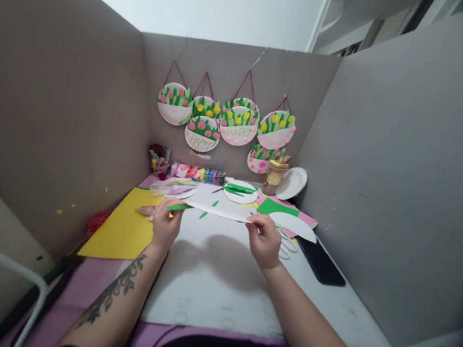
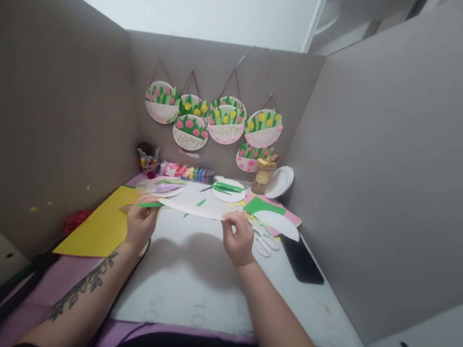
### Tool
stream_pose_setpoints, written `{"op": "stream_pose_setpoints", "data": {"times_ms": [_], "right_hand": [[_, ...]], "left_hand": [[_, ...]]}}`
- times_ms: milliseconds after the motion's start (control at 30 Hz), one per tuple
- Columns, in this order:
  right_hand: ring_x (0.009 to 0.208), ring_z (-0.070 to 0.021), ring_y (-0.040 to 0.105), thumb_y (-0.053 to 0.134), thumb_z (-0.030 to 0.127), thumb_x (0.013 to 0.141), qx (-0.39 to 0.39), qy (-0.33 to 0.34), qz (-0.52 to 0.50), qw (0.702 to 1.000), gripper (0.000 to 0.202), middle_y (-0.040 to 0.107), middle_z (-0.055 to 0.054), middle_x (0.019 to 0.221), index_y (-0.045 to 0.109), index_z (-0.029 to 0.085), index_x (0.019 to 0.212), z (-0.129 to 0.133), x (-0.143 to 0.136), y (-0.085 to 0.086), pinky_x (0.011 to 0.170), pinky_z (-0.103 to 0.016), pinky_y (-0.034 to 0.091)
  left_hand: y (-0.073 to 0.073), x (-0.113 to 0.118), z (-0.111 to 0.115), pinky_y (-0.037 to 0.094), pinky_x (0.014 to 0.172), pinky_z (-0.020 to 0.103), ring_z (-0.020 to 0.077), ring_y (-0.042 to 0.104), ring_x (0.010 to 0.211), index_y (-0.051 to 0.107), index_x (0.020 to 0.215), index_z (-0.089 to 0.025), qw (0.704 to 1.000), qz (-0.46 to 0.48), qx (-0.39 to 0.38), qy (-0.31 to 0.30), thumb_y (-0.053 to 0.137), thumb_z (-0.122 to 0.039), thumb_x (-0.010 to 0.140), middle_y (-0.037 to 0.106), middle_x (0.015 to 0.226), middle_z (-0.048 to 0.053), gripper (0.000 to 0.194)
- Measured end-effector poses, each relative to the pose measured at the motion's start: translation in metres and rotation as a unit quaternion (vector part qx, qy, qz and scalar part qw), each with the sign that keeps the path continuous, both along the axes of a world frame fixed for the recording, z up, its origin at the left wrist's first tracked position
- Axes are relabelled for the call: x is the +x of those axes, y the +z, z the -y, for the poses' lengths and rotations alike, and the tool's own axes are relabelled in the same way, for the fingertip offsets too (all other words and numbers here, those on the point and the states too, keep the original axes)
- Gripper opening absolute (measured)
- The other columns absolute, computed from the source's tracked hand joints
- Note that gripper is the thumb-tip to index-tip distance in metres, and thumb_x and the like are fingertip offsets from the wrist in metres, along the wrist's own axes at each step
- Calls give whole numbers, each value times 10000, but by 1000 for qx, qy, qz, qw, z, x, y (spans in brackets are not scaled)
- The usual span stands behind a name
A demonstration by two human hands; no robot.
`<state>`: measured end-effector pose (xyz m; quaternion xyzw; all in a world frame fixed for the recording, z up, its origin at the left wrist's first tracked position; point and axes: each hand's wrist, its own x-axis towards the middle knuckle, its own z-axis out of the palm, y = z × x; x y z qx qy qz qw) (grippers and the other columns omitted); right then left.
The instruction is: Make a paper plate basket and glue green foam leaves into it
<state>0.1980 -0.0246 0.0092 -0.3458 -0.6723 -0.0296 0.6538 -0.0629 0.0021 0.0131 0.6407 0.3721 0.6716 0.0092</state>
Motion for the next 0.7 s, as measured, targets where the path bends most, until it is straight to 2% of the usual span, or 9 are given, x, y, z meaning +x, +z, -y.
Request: {"op": "stream_pose_setpoints", "data": {"times_ms": [700], "right_hand": [[751,-158,595,577,109,822,4,9,6,1000,126,634,-12,797,588,228,862,-2,-2,-4,749,-333,492]], "left_hand": [[-3,2,-3,465,659,259,142,590,789,635,845,-190,996,-73,24,51,568,-198,845,636,827,40,68]]}}
